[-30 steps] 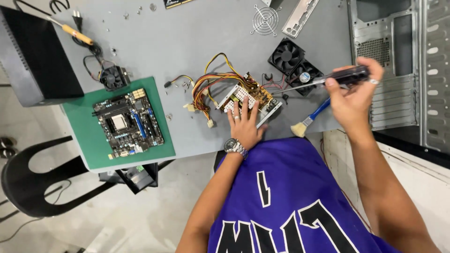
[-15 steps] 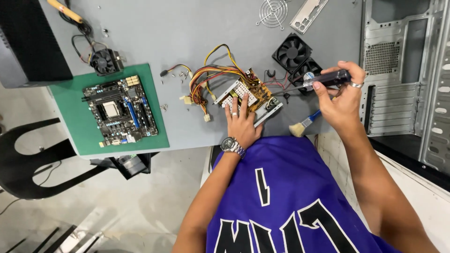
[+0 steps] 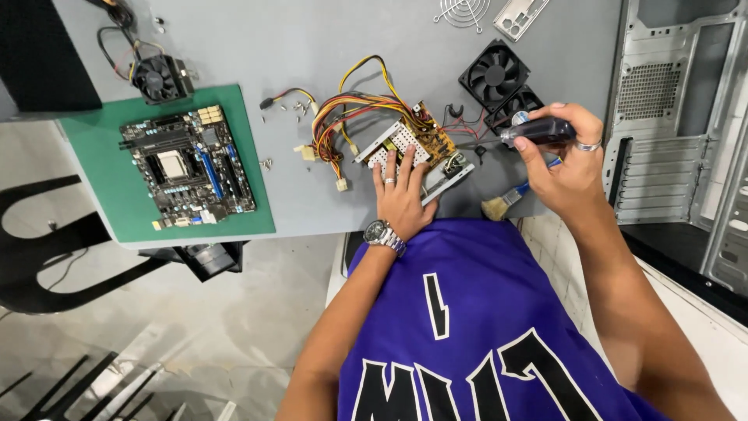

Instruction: Cleaning a computer power supply unit with a brush and attempting to disassemble it using a screwdriver on a repair bench.

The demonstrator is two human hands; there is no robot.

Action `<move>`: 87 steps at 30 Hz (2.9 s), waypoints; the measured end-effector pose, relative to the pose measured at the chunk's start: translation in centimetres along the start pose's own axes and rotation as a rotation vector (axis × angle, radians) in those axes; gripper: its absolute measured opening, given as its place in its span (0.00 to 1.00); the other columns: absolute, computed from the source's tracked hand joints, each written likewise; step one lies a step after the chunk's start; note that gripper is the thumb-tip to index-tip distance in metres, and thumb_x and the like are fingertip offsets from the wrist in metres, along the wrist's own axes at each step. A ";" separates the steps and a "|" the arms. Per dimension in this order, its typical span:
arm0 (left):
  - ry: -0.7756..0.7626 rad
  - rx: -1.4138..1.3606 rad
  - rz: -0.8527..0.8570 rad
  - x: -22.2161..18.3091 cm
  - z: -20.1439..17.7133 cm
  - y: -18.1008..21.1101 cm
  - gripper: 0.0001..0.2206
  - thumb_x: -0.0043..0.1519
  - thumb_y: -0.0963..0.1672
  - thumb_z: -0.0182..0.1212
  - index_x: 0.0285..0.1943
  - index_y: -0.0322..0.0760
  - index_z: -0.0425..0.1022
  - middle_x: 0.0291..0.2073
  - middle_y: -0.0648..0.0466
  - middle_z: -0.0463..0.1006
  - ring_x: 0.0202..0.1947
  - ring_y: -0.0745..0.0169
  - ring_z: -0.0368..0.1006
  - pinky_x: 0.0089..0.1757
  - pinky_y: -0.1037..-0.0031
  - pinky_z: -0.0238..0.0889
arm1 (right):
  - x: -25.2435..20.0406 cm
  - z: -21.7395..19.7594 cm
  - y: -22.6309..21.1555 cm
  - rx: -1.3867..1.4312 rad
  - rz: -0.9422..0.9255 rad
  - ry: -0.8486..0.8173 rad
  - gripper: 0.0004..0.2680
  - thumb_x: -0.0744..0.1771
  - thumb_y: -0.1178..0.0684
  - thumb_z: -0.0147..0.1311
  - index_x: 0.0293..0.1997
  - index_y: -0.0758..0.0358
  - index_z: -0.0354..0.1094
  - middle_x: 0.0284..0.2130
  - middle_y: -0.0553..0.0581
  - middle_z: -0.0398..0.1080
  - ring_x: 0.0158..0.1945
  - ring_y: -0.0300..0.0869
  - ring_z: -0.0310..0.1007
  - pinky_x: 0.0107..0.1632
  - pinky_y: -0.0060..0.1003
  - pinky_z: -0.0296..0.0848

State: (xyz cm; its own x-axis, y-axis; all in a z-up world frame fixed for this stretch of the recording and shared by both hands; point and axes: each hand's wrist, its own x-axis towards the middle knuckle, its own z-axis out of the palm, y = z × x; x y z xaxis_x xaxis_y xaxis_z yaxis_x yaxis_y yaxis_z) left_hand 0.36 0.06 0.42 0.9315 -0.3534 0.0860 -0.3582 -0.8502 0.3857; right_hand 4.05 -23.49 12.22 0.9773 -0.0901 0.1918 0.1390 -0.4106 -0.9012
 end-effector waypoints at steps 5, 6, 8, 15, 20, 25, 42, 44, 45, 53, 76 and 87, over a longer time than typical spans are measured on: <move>0.041 -0.133 -0.026 -0.5 0.4 -0.4 0.27 0.47 0.52 0.65 0.54 0.43 0.63 0.69 0.46 0.55 0.70 0.43 0.47 0.65 0.48 0.31 | 0.4 0.1 -0.7 -0.030 -0.050 -0.028 0.17 0.66 0.67 0.58 0.56 0.77 0.50 0.45 0.71 0.67 0.46 0.60 0.73 0.40 0.42 0.75; 0.076 -0.214 -0.037 -0.6 0.8 -0.5 0.25 0.47 0.51 0.67 0.50 0.41 0.63 0.69 0.44 0.55 0.70 0.43 0.48 0.65 0.49 0.31 | 0.5 0.1 -0.9 -0.029 -0.061 -0.030 0.17 0.66 0.68 0.58 0.55 0.78 0.50 0.45 0.70 0.66 0.46 0.60 0.73 0.40 0.43 0.75; 0.111 -0.224 -0.059 -0.8 0.9 -0.5 0.23 0.47 0.51 0.67 0.42 0.40 0.61 0.68 0.39 0.54 0.69 0.39 0.50 0.65 0.49 0.35 | 0.8 0.1 -1.5 -0.049 -0.070 -0.042 0.16 0.67 0.67 0.58 0.55 0.77 0.50 0.45 0.70 0.66 0.46 0.59 0.73 0.41 0.43 0.75; -0.014 -0.184 -0.057 -0.3 -0.6 -0.1 0.19 0.46 0.50 0.69 0.38 0.36 0.68 0.64 0.32 0.55 0.66 0.27 0.51 0.62 0.40 0.42 | 0.6 -0.4 -1.4 0.016 -0.059 -0.171 0.18 0.67 0.70 0.55 0.57 0.66 0.46 0.48 0.76 0.61 0.49 0.56 0.69 0.48 0.41 0.75; -0.085 -0.111 -0.093 -0.2 -0.7 0.0 0.32 0.38 0.50 0.74 0.53 0.42 0.69 0.67 0.36 0.53 0.68 0.33 0.49 0.64 0.43 0.42 | 0.7 -0.3 -2.0 -0.016 -0.068 -0.219 0.19 0.68 0.70 0.55 0.58 0.63 0.44 0.48 0.75 0.62 0.46 0.55 0.69 0.45 0.40 0.75; -0.052 -0.094 -0.087 0.0 -0.7 0.0 0.33 0.37 0.50 0.74 0.54 0.44 0.70 0.67 0.36 0.53 0.68 0.34 0.50 0.64 0.44 0.43 | 1.2 -0.1 -2.0 -0.020 -0.128 -0.265 0.18 0.68 0.70 0.53 0.58 0.66 0.44 0.47 0.76 0.61 0.47 0.56 0.69 0.45 0.40 0.75; -0.003 -0.120 -0.076 -0.2 -0.8 -0.1 0.30 0.39 0.50 0.73 0.52 0.43 0.71 0.66 0.37 0.56 0.68 0.37 0.50 0.64 0.46 0.41 | 1.6 0.4 -3.6 0.027 -0.167 -0.302 0.20 0.65 0.71 0.52 0.52 0.62 0.41 0.42 0.75 0.64 0.47 0.59 0.70 0.53 0.47 0.72; 0.005 -0.124 -0.080 -0.2 -0.8 -0.1 0.30 0.39 0.50 0.73 0.51 0.43 0.71 0.66 0.37 0.56 0.68 0.37 0.50 0.64 0.46 0.42 | 1.5 0.5 -4.0 0.046 -0.138 -0.299 0.19 0.64 0.72 0.51 0.49 0.61 0.40 0.42 0.76 0.64 0.47 0.60 0.70 0.54 0.47 0.71; 0.013 -0.126 -0.080 -0.2 -0.8 0.0 0.29 0.38 0.50 0.72 0.51 0.42 0.71 0.66 0.37 0.56 0.68 0.37 0.51 0.64 0.46 0.42 | 1.5 0.5 -4.2 0.065 -0.108 -0.292 0.19 0.64 0.73 0.50 0.47 0.60 0.39 0.41 0.76 0.64 0.47 0.60 0.70 0.54 0.47 0.71; -0.002 -0.127 -0.091 -0.2 -0.8 0.0 0.30 0.38 0.50 0.73 0.51 0.43 0.71 0.67 0.38 0.54 0.69 0.37 0.49 0.64 0.46 0.42 | 1.3 0.8 -4.0 0.071 -0.092 -0.288 0.20 0.63 0.74 0.50 0.45 0.61 0.38 0.41 0.77 0.64 0.47 0.62 0.71 0.54 0.49 0.72; 0.063 -0.214 -0.059 0.1 -2.3 0.1 0.26 0.57 0.60 0.53 0.47 0.39 0.72 0.64 0.33 0.57 0.67 0.33 0.52 0.64 0.44 0.40 | 1.1 0.5 -5.0 0.088 -0.108 -0.261 0.20 0.63 0.75 0.51 0.46 0.60 0.39 0.41 0.77 0.64 0.47 0.62 0.70 0.56 0.51 0.72; 0.062 -1.156 -0.609 2.8 -4.8 1.4 0.17 0.57 0.45 0.65 0.55 0.38 0.72 0.38 0.55 0.81 0.35 0.73 0.75 0.40 0.81 0.72 | 1.0 -4.8 -2.5 0.286 -0.065 -0.035 0.17 0.67 0.66 0.51 0.56 0.59 0.44 0.46 0.74 0.57 0.46 0.68 0.66 0.58 0.67 0.75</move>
State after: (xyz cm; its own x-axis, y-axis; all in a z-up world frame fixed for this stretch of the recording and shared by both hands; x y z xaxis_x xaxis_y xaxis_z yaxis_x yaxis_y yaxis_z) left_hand 2.76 -0.20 5.57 0.9363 0.0115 -0.3509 0.3511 -0.0311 0.9358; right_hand 3.93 -26.89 16.58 0.9690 -0.0384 0.2439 0.2363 -0.1413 -0.9613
